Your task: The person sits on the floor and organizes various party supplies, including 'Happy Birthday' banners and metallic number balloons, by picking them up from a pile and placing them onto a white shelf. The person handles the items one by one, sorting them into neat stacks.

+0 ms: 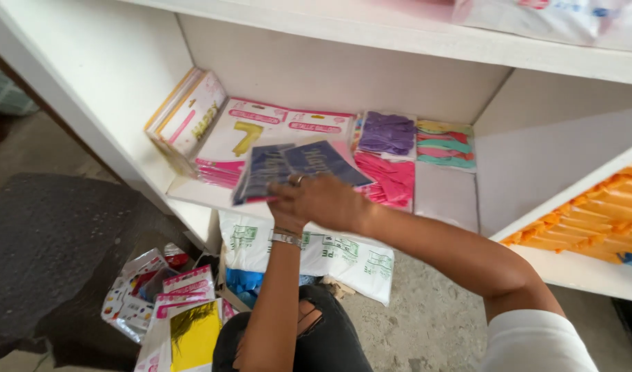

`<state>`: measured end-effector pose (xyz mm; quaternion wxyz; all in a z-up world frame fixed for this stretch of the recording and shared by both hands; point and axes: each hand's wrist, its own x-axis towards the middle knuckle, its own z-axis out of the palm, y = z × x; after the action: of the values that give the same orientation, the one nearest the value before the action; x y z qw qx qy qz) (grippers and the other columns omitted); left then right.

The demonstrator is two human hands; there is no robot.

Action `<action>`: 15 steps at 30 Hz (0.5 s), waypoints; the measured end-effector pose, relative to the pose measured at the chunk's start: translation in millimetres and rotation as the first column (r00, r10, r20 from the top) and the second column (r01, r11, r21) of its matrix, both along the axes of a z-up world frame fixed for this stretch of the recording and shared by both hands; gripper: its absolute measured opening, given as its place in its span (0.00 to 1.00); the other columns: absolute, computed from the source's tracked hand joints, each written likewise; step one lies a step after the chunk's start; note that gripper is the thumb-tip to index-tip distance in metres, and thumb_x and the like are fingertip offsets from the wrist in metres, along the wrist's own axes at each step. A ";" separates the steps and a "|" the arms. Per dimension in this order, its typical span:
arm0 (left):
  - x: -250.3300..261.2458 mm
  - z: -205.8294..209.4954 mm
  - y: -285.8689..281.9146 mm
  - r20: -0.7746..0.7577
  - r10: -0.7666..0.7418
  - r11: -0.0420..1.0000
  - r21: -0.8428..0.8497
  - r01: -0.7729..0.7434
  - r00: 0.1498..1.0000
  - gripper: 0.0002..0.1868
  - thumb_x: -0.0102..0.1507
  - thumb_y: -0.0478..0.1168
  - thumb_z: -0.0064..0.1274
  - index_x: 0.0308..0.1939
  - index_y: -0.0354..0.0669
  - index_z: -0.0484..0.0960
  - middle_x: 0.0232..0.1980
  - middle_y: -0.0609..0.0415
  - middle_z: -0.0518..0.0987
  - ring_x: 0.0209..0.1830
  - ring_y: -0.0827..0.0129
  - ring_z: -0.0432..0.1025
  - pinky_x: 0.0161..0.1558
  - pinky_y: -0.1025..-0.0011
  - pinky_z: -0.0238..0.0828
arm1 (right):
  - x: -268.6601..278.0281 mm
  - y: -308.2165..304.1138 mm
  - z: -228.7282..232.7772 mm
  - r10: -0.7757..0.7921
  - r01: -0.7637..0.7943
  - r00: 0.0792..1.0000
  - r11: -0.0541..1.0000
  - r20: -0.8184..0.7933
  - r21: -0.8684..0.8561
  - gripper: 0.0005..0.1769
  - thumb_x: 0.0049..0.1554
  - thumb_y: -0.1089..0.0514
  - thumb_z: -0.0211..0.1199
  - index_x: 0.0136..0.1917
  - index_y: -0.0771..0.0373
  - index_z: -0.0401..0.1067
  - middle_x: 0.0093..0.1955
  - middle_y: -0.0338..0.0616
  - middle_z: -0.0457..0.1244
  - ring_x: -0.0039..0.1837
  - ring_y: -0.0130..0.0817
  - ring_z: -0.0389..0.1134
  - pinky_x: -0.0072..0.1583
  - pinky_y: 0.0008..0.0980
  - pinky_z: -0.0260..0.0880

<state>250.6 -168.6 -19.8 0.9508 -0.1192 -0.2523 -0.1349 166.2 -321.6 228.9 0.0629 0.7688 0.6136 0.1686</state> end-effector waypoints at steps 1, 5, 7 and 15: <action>8.3 -15.2 -5.0 0.057 -0.092 0.978 -0.183 0.101 0.994 0.43 0.71 0.74 0.32 0.74 0.44 0.65 0.78 0.43 0.65 0.80 0.46 0.58 0.76 0.46 0.51 | -10.3 -7.5 -10.9 0.015 -0.017 0.991 1.000 0.130 0.014 0.21 0.57 0.52 0.57 0.64 0.43 0.73 0.78 0.36 0.55 0.68 0.47 0.66 0.55 0.53 0.74; 18.7 27.8 -38.6 0.031 -0.512 0.479 -0.819 0.316 0.858 0.39 0.70 0.70 0.32 0.75 0.49 0.61 0.79 0.45 0.60 0.80 0.46 0.53 0.76 0.44 0.47 | -30.8 -42.5 15.0 -0.037 0.025 0.974 0.998 0.224 0.057 0.22 0.61 0.53 0.56 0.67 0.44 0.72 0.80 0.40 0.53 0.72 0.49 0.64 0.58 0.57 0.73; 29.5 55.8 -53.4 0.281 -0.726 -0.288 -0.953 0.093 0.628 0.37 0.68 0.67 0.32 0.76 0.55 0.57 0.81 0.47 0.55 0.80 0.45 0.48 0.75 0.42 0.42 | -31.2 -61.0 24.9 -0.123 0.079 0.950 0.983 0.285 0.163 0.22 0.62 0.52 0.55 0.69 0.43 0.71 0.80 0.42 0.52 0.72 0.51 0.63 0.59 0.61 0.71; 49.2 75.7 -154.8 0.359 -0.919 -0.357 -0.933 0.042 0.160 0.40 0.68 0.67 0.31 0.78 0.47 0.54 0.81 0.44 0.53 0.80 0.48 0.46 0.76 0.43 0.41 | 31.6 -166.1 -8.1 -0.436 0.445 0.810 0.893 0.392 0.072 0.28 0.60 0.56 0.56 0.74 0.47 0.65 0.85 0.43 0.45 0.77 0.50 0.57 0.64 0.60 0.68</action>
<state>299.8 -323.4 55.9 0.3633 -0.8266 0.2060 -0.3772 197.8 -487.7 220.8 0.2322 0.8385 0.3949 0.2949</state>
